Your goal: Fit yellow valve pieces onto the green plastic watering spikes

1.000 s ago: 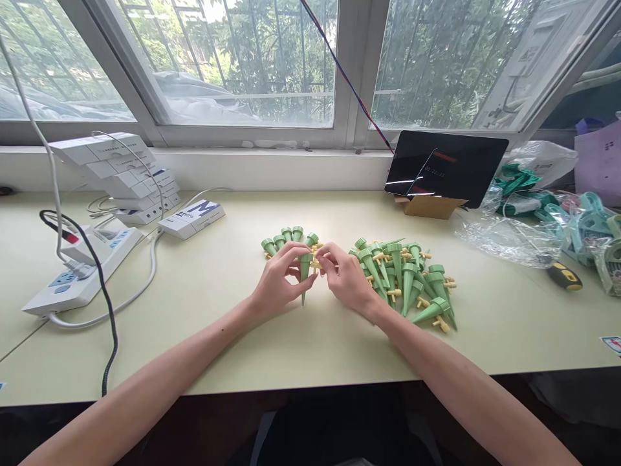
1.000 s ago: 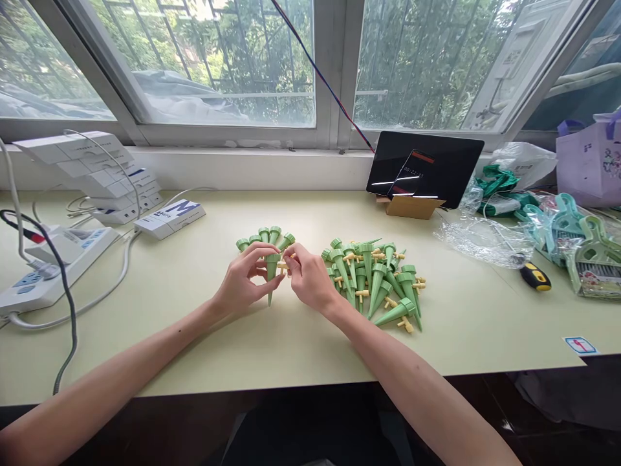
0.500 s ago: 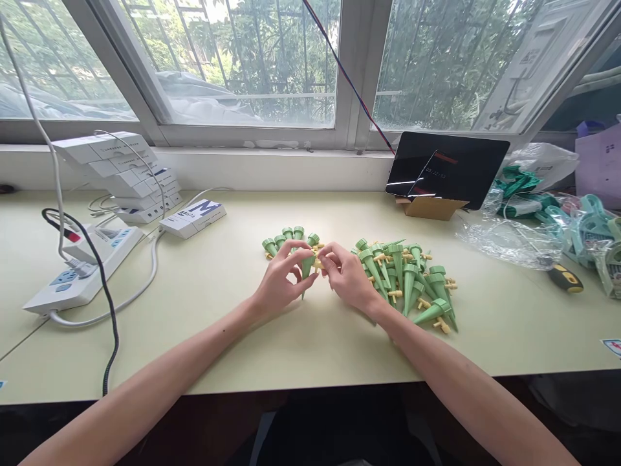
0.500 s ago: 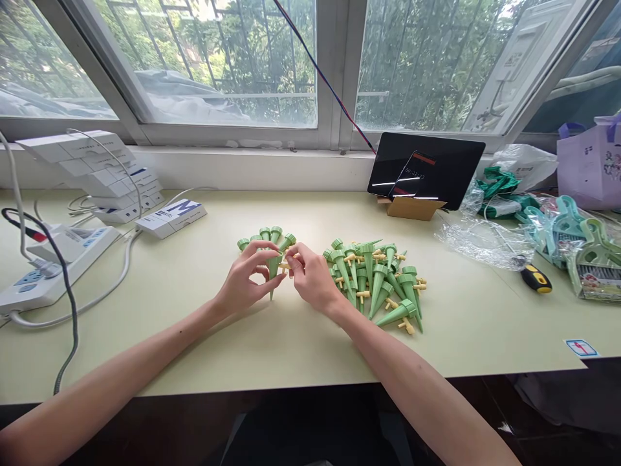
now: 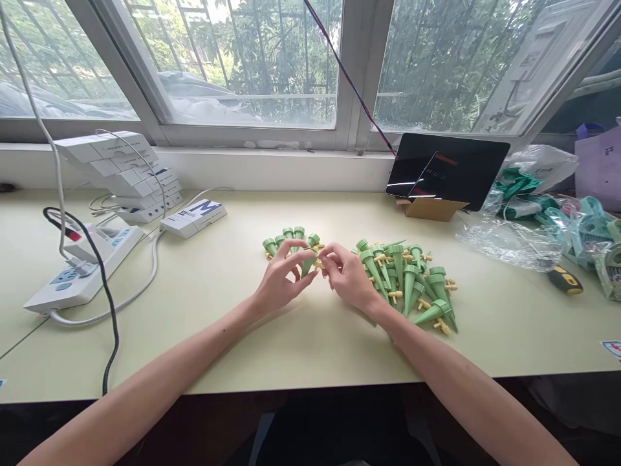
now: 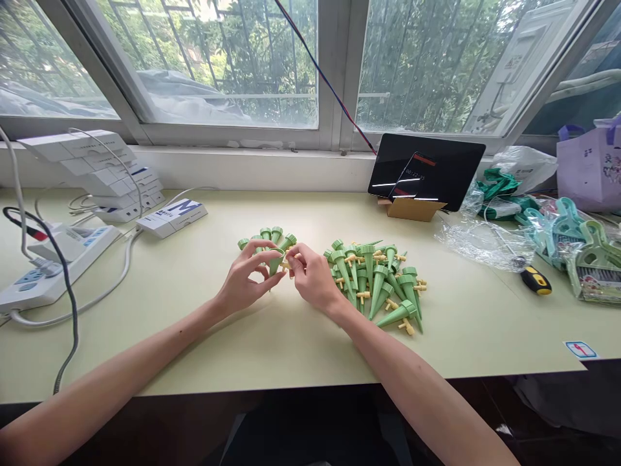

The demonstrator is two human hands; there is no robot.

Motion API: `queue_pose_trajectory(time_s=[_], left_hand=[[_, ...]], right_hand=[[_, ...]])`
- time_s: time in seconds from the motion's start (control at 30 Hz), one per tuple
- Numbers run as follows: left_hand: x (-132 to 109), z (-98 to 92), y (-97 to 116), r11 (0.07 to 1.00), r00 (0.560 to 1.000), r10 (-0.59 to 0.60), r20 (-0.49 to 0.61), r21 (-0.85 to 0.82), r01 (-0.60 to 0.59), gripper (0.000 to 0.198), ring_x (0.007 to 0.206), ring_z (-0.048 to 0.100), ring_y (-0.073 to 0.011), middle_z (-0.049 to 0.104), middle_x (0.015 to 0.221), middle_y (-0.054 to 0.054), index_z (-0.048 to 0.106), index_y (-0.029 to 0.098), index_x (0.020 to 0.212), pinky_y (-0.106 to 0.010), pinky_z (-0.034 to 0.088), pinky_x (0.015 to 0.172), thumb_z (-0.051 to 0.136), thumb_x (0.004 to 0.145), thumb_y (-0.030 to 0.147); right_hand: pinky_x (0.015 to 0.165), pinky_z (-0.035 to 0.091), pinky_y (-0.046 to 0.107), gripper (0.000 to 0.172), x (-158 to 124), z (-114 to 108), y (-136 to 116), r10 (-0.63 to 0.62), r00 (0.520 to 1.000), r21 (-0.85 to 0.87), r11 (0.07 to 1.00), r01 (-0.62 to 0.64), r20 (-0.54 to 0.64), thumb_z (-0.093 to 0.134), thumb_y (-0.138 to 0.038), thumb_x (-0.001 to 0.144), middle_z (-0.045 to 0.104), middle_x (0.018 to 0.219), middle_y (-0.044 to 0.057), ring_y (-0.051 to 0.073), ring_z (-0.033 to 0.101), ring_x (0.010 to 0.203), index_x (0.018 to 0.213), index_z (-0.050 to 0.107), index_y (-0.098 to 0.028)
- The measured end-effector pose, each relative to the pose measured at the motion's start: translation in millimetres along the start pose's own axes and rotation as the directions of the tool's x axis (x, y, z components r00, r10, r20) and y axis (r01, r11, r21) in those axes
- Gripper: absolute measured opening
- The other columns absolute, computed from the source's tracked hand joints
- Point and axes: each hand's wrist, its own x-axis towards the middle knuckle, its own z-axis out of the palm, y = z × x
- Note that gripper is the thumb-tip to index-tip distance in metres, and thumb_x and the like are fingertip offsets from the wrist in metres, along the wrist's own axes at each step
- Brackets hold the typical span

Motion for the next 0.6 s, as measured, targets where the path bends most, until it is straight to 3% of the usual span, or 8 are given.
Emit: queue_pose_trajectory(time_s=[0.2,0.33,0.47,0.6], left_hand=[[0.1,1.3,4.2,0.998,1.000,-0.020,-0.016,-0.051,0.019,0.027,0.069,0.058,-0.0068,0.053,0.114,-0.006,0.061,0.026,0.112,-0.022,0.059,0.053,0.066,0.087,0.019],[0.5,1.6,7.0,0.983,0.993,-0.114,-0.003,-0.144,0.112,0.026,0.067,0.060,-0.0062,0.053,0.115,-0.005,0.061,0.025,0.110,-0.023,0.059,0.054,0.069,0.085,0.023],[1.9,-0.2,7.2,0.888,0.949,-0.288,0.128,-0.336,0.314,0.039,0.071,0.067,-0.0128,0.061,0.106,-0.005,0.059,0.025,0.121,-0.026,0.062,0.053,0.071,0.084,0.033],[4.3,-3.4,6.8,0.783,0.901,-0.337,0.272,-0.450,0.429,0.048,0.067,0.069,-0.0172,0.067,0.079,-0.002,0.058,0.021,0.129,-0.030,0.063,0.054,0.072,0.085,0.036]], right_hand=[[0.050,0.040,0.022,0.024,0.4,1.5,0.5,-0.023,0.999,0.009,1.000,0.024,-0.028,0.047,-0.043,0.098,0.058,0.068,-0.002,0.010,0.049,0.050,0.092,0.056,-0.021],[0.051,0.042,0.023,0.026,0.4,2.2,0.6,-0.037,0.998,-0.004,0.999,0.037,-0.055,0.047,-0.044,0.098,0.060,0.069,-0.001,0.010,0.051,0.052,0.092,0.056,-0.021],[0.052,0.042,0.023,0.026,0.5,2.5,0.0,-0.047,0.997,-0.015,0.999,0.046,-0.069,0.048,-0.045,0.098,0.061,0.071,-0.001,0.011,0.052,0.053,0.094,0.057,-0.021],[0.052,0.043,0.023,0.024,-0.1,2.9,1.1,-0.069,0.996,-0.024,0.997,0.067,-0.061,0.050,-0.042,0.097,0.062,0.073,0.000,0.011,0.053,0.055,0.096,0.058,-0.020]])
